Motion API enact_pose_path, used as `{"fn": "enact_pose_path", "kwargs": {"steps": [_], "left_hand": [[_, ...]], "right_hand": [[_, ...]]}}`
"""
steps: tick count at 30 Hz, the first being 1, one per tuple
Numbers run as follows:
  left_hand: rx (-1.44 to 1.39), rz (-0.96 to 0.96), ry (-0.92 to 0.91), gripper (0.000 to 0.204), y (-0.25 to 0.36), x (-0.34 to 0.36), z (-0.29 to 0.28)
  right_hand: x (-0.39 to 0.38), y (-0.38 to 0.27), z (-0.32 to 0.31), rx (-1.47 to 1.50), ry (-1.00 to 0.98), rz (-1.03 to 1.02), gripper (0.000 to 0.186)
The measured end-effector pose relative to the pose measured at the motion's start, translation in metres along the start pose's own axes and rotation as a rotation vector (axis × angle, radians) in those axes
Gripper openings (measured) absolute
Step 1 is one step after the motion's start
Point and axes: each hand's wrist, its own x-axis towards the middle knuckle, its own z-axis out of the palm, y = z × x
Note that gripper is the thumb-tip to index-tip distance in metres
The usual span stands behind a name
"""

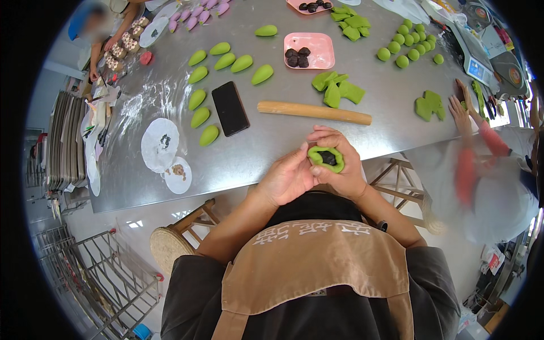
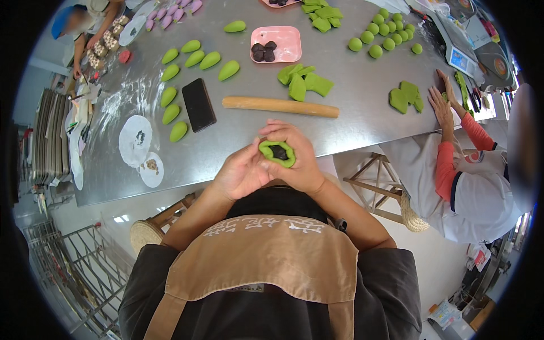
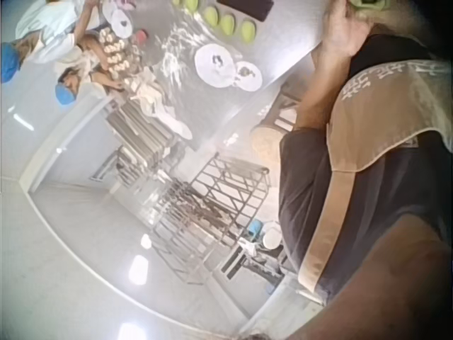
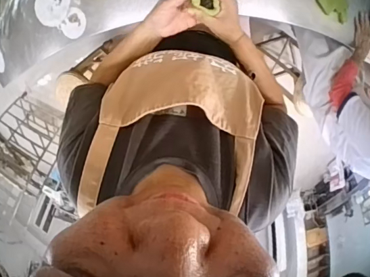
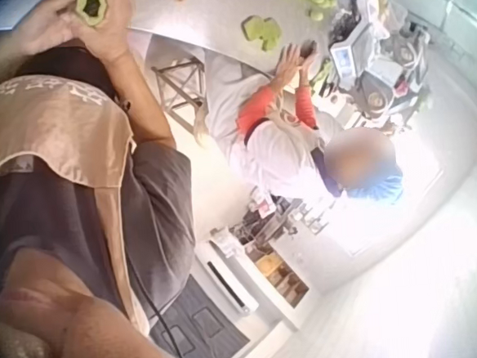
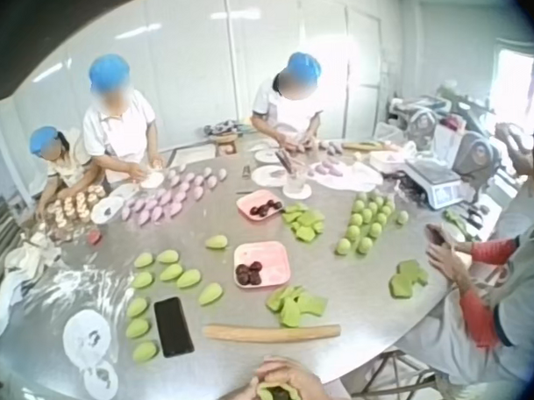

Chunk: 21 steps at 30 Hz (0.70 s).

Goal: The person shapes green dough into small balls and flattened discs on a stainless steel table. They use a rolling pin to flatten some pieces and place dark filling into the center of a flattened disc, then fold the dough around it.

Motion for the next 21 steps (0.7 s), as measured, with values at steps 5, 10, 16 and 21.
{"fn": "enact_pose_path", "kwargs": {"steps": [5,10,16,21], "left_hand": [[0.146,-0.057,0.039,0.052,-0.006,-0.002,-0.004],[0.302,-0.052,0.088,0.058,-0.005,0.000,0.012],[0.149,0.064,0.062,0.062,-0.017,0.004,0.003],[0.336,-0.002,0.179,0.068,-0.007,0.000,0.001]], "right_hand": [[0.005,-0.017,-0.006,-0.170,-0.081,0.054,0.060],[-0.006,-0.004,-0.001,-0.192,-0.081,0.026,0.050],[-0.010,-0.002,0.001,-0.200,-0.106,0.065,0.060],[0.003,-0.006,-0.002,-0.037,-0.237,0.074,0.076]]}}
